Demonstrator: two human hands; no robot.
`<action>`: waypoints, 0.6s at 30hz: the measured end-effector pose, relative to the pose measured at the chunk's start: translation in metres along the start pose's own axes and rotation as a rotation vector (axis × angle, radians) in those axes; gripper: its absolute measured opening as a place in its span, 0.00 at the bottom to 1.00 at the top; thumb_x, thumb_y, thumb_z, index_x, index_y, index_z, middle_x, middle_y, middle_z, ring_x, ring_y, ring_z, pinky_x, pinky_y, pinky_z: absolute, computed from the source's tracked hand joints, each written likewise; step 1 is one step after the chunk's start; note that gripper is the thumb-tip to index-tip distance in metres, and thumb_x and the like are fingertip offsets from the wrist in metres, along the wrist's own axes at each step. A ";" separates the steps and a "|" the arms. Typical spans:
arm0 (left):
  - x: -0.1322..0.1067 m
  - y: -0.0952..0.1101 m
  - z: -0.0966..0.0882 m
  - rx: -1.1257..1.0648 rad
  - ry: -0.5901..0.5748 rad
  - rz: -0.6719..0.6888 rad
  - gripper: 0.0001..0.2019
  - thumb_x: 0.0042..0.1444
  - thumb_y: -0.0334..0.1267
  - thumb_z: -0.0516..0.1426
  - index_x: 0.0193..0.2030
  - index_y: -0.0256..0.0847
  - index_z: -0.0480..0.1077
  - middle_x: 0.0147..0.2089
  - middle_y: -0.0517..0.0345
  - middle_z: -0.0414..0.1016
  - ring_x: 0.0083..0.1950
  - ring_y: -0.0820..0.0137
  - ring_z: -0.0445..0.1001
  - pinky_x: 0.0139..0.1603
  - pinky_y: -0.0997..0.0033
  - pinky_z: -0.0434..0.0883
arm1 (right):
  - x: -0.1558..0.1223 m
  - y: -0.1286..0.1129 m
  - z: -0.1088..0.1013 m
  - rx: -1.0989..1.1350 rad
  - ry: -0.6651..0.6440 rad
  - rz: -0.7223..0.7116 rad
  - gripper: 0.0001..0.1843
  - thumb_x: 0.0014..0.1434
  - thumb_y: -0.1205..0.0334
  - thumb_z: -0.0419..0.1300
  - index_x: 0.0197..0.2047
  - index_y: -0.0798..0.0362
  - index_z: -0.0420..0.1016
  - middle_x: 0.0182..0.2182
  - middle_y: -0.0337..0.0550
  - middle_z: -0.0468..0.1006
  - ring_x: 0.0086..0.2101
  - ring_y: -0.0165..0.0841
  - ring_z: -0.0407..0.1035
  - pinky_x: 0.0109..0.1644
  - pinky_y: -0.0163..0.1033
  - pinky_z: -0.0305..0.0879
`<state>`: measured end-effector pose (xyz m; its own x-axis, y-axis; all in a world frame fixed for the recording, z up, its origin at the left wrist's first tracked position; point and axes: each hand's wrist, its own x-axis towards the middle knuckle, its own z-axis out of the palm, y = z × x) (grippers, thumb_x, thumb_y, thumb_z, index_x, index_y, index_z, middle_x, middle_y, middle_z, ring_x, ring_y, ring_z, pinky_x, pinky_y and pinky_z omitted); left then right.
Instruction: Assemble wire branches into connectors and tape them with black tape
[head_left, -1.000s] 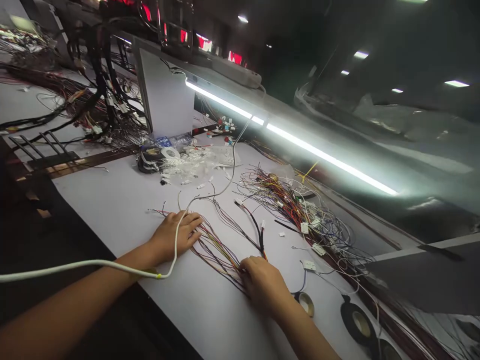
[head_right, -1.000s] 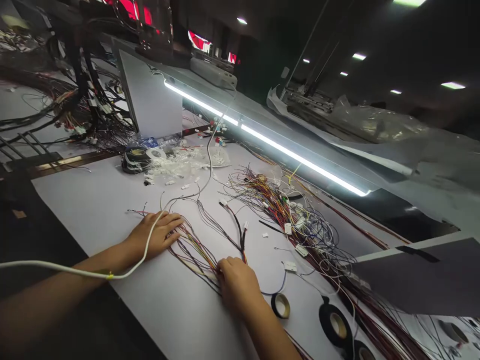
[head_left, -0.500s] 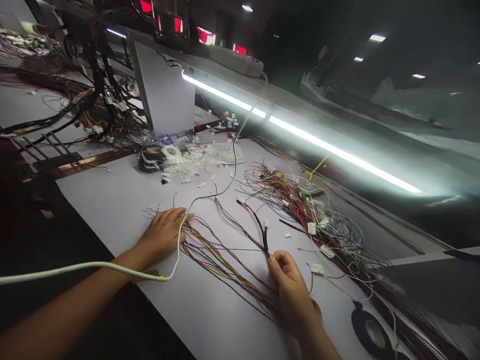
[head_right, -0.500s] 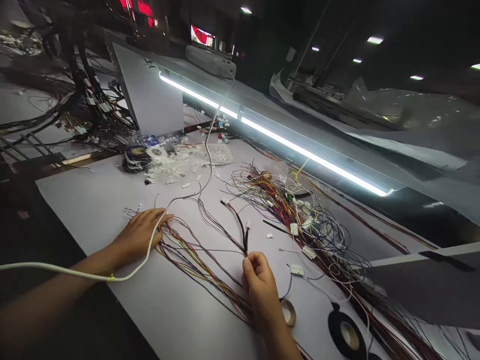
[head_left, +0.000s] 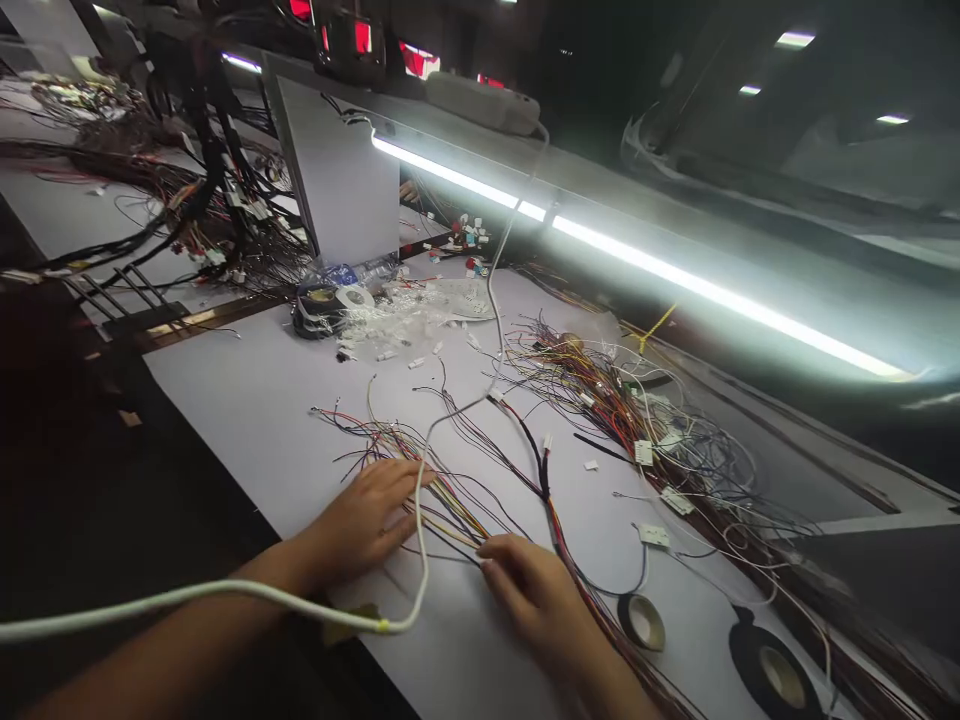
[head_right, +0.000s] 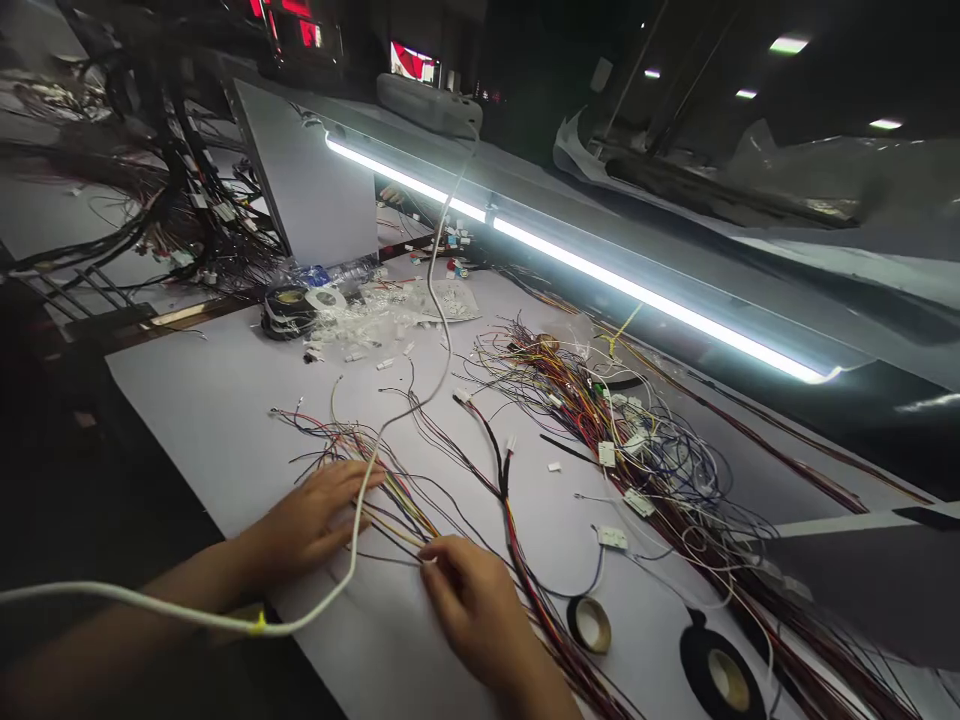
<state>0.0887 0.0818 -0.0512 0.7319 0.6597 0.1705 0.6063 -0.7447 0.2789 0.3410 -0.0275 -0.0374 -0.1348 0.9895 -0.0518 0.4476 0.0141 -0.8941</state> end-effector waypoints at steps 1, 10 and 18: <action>-0.001 0.008 0.001 -0.034 -0.060 0.086 0.20 0.63 0.46 0.50 0.61 0.48 0.63 0.63 0.56 0.67 0.64 0.63 0.63 0.66 0.58 0.56 | 0.000 -0.006 0.008 -0.130 -0.097 -0.083 0.07 0.62 0.61 0.55 0.39 0.48 0.74 0.30 0.39 0.76 0.31 0.31 0.68 0.35 0.34 0.59; 0.010 -0.062 -0.014 0.343 -0.021 -0.292 0.18 0.61 0.39 0.50 0.56 0.46 0.70 0.63 0.49 0.68 0.63 0.53 0.62 0.58 0.49 0.59 | -0.017 0.011 0.056 -0.415 -0.165 -0.480 0.14 0.54 0.70 0.57 0.43 0.46 0.72 0.24 0.32 0.77 0.23 0.29 0.67 0.28 0.34 0.53; 0.000 -0.105 -0.035 0.393 0.135 -0.628 0.22 0.61 0.39 0.46 0.59 0.39 0.67 0.65 0.42 0.63 0.64 0.50 0.59 0.60 0.45 0.58 | -0.016 0.003 0.057 -0.490 0.023 -0.589 0.11 0.64 0.68 0.52 0.46 0.46 0.71 0.36 0.37 0.78 0.32 0.31 0.68 0.34 0.36 0.58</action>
<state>0.0141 0.1639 -0.0471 0.1827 0.9600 0.2122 0.9820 -0.1887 0.0081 0.2941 -0.0513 -0.0641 -0.4564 0.8018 0.3858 0.6492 0.5966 -0.4719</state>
